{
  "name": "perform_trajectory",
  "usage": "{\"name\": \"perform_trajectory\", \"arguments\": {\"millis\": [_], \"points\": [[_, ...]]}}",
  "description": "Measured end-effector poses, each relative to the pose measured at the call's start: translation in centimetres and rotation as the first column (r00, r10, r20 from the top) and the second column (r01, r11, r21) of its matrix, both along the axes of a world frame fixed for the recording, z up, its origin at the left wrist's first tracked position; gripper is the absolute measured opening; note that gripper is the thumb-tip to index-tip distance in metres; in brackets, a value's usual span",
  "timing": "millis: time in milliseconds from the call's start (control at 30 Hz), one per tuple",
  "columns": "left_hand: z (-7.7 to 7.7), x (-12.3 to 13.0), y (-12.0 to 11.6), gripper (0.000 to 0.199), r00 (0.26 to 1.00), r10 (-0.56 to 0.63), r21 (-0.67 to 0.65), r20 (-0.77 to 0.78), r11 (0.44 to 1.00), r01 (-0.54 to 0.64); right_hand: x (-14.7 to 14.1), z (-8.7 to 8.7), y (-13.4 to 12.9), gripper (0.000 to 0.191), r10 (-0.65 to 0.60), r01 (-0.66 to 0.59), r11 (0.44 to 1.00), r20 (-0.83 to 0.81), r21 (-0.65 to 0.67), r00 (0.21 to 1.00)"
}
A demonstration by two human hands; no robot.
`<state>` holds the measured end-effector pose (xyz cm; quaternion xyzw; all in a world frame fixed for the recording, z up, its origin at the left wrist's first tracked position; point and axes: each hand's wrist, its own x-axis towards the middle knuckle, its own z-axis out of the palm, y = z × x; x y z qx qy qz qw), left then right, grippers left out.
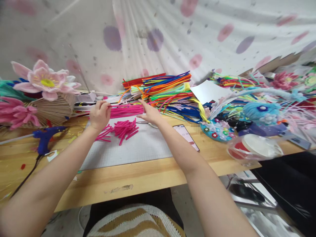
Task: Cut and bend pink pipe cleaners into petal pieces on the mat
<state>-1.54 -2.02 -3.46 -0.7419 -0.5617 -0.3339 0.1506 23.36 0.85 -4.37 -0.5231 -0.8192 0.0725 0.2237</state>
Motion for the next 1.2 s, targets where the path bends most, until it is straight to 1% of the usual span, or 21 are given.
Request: {"name": "perform_trajectory", "arguments": {"millis": [33, 67, 100, 200, 267, 333, 367, 400, 433, 467, 500, 533, 567, 633, 667, 700, 833, 933, 1033, 1133, 1200], "points": [[0.3, 0.3, -0.4, 0.028, 1.0, -0.025, 0.015, 0.01, 1.0, 0.024, -0.8, 0.4, 0.1, 0.055, 0.011, -0.011, 1.0, 0.013, -0.01, 1.0], [0.6, 0.6, -0.7, 0.029, 0.999, -0.034, 0.014, 0.019, 0.999, 0.033, -1.4, 0.7, 0.2, 0.042, -0.017, 0.017, 1.0, 0.022, -0.022, 1.0], [0.9, 0.7, -1.1, 0.03, 0.999, -0.025, -0.001, 0.031, 1.0, 0.025, -1.8, 1.0, 0.3, 0.035, -0.059, 0.059, 0.998, 0.024, -0.029, 0.998], [1.5, 0.3, -2.0, 0.032, 0.995, 0.065, -0.105, 0.078, 0.993, -0.057, -2.1, 2.0, 0.4, 0.037, -0.189, 0.189, 0.981, 0.012, -0.034, 0.982], [1.7, -0.1, -2.3, 0.032, 0.985, 0.093, -0.152, 0.144, 0.986, -0.071, -2.1, 2.9, 0.2, 0.039, -0.224, 0.227, 0.972, 0.056, -0.051, 0.973], [1.7, -0.1, -2.5, 0.03, 0.953, 0.044, -0.158, 0.3, 0.987, 0.004, -2.3, 3.8, -0.3, 0.042, -0.221, 0.233, 0.968, 0.12, -0.093, 0.968], [1.7, 0.1, -2.5, 0.028, 0.909, 0.009, -0.164, 0.416, 0.984, 0.065, -2.5, 4.3, -0.6, 0.043, -0.186, 0.202, 0.971, 0.122, -0.13, 0.975], [1.6, 0.5, -2.5, 0.026, 0.838, -0.012, -0.189, 0.545, 0.972, 0.137, -2.8, 4.7, -0.8, 0.043, -0.125, 0.138, 0.974, 0.082, -0.18, 0.989], [1.6, 1.0, -2.6, 0.023, 0.742, -0.01, -0.234, 0.67, 0.946, 0.224, -3.2, 5.0, -1.1, 0.042, -0.05, 0.047, 0.97, -0.004, -0.238, 0.999], [1.5, 1.6, -2.6, 0.02, 0.629, 0.024, -0.285, 0.777, 0.904, 0.317, -3.6, 5.2, -1.2, 0.038, 0.026, -0.063, 0.954, -0.127, -0.295, 0.992], [1.4, 2.2, -2.7, 0.018, 0.514, 0.088, -0.337, 0.853, 0.845, 0.415, -4.0, 5.3, -1.4, 0.033, 0.09, -0.181, 0.923, -0.268, -0.339, 0.959], [1.3, 2.8, -2.9, 0.016, 0.405, 0.158, -0.363, 0.9, 0.785, 0.501, -4.3, 5.2, -1.4, 0.027, 0.132, -0.292, 0.884, -0.403, -0.366, 0.906], [1.2, 3.3, -3.0, 0.014, 0.305, 0.218, -0.36, 0.927, 0.743, 0.564, -4.6, 5.1, -1.4, 0.022, 0.155, -0.384, 0.842, -0.512, -0.379, 0.845], [1.0, 4.1, -3.3, 0.015, 0.144, 0.294, -0.316, 0.945, 0.706, 0.634, -4.9, 4.6, -1.4, 0.017, 0.173, -0.499, 0.777, -0.632, -0.384, 0.755], [0.9, 4.4, -3.5, 0.015, 0.095, 0.315, -0.299, 0.944, 0.701, 0.647, -5.0, 4.3, -1.3, 0.017, 0.183, -0.529, 0.757, -0.653, -0.383, 0.735], [0.8, 4.5, -3.6, 0.016, 0.071, 0.328, -0.292, 0.942, 0.697, 0.654, -5.0, 4.0, -1.3, 0.017, 0.191, -0.543, 0.747, -0.658, -0.384, 0.729], [0.6, 4.7, -4.1, 0.018, 0.074, 0.36, -0.319, 0.93, 0.691, 0.648, -5.3, 3.1, -1.2, 0.018, 0.208, -0.554, 0.74, -0.653, -0.382, 0.729], [0.4, 4.8, -4.2, 0.019, 0.02, 0.388, -0.286, 0.921, 0.643, 0.711, -5.6, 2.9, -1.3, 0.017, 0.173, -0.526, 0.761, -0.663, -0.38, 0.729], [-0.2, 5.1, -4.1, 0.016, 0.011, 0.372, -0.25, 0.928, 0.601, 0.759, -5.9, 2.6, -1.4, 0.02, 0.148, -0.494, 0.78, -0.653, -0.384, 0.742], [-0.7, 5.3, -3.9, 0.015, 0.002, 0.366, -0.236, 0.93, 0.596, 0.767, -6.2, 2.1, -1.3, 0.024, 0.164, -0.502, 0.78, -0.653, -0.373, 0.74], [-0.8, 5.4, -3.9, 0.014, -0.043, 0.383, -0.215, 0.923, 0.605, 0.767, -6.4, 1.8, -1.3, 0.027, 0.15, -0.493, 0.788, -0.661, -0.37, 0.735]]}}
